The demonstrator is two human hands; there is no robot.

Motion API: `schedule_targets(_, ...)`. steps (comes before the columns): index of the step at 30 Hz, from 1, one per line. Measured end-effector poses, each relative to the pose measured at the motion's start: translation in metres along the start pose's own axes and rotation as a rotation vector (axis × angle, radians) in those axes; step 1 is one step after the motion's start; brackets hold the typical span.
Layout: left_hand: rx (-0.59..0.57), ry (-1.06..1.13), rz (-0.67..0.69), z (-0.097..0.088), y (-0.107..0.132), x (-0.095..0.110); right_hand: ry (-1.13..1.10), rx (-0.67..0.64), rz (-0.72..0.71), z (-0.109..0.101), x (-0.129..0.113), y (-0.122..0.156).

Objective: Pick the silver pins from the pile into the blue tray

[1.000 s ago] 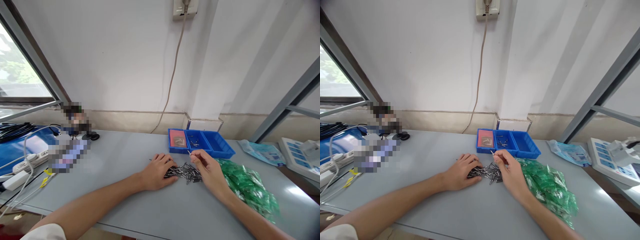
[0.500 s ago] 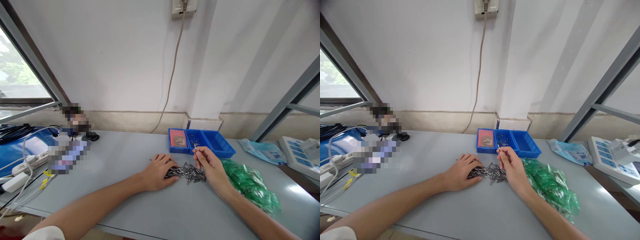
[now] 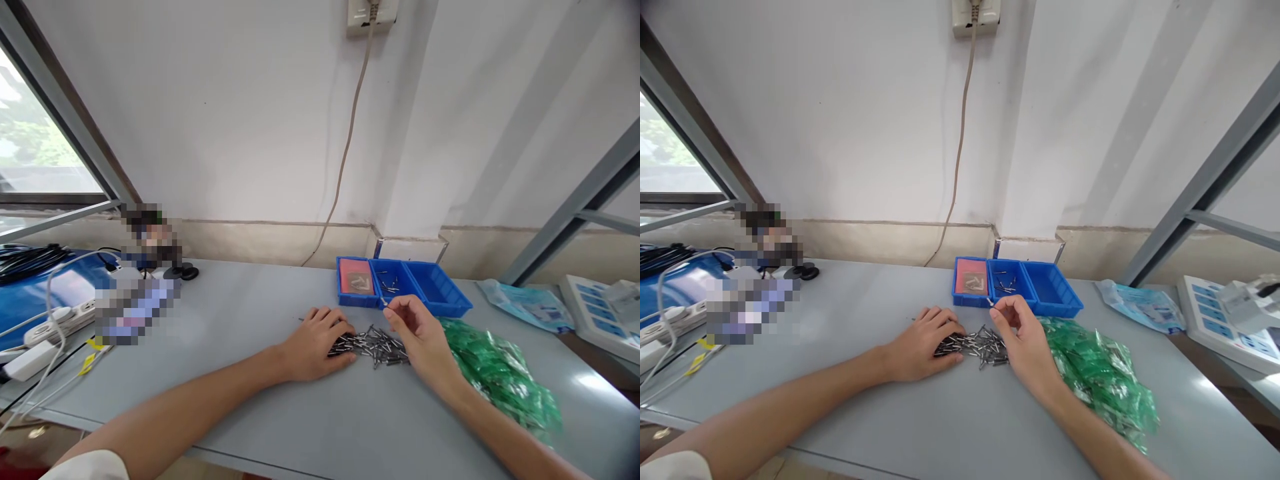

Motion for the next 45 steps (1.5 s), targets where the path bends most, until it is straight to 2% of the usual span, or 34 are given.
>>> schedule_targets(11,-0.001,-0.005,-0.003,0.000,0.001,0.000,0.021,-0.039,-0.004,0.002,-0.010,0.002)
schedule_targets(14,-0.007,-0.006,-0.002,0.000,0.000,0.000,-0.095,-0.059,0.079,0.002,-0.002,0.000)
schedule_targets(20,-0.009,0.003,-0.006,-0.001,0.000,0.001,-0.483,-0.056,0.242,-0.001,0.018,-0.007)
schedule_targets(27,-0.014,0.016,-0.001,0.001,0.001,0.000,-0.640,-0.086,0.295,-0.002,0.014,-0.010)
schedule_targets(34,-0.009,0.005,0.000,0.001,0.000,0.001,-0.541,-0.097,0.268,-0.001,0.014,-0.006)
schedule_targets(40,-0.014,-0.012,-0.001,0.001,0.001,0.000,-0.405,-0.186,0.218,0.006,0.014,-0.005)
schedule_targets(45,-0.004,-0.007,0.007,0.002,0.001,0.000,-0.205,-0.144,0.150,0.004,0.008,-0.003)
Point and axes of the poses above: each hand's wrist, its own y-axis away from the middle knuckle, its own z-axis out of the palm, x = y × z, the point moved 7 cm from there along -y, towards the middle knuckle, and after that the axes turned 7 degrees about z, right-handed, at the moved point
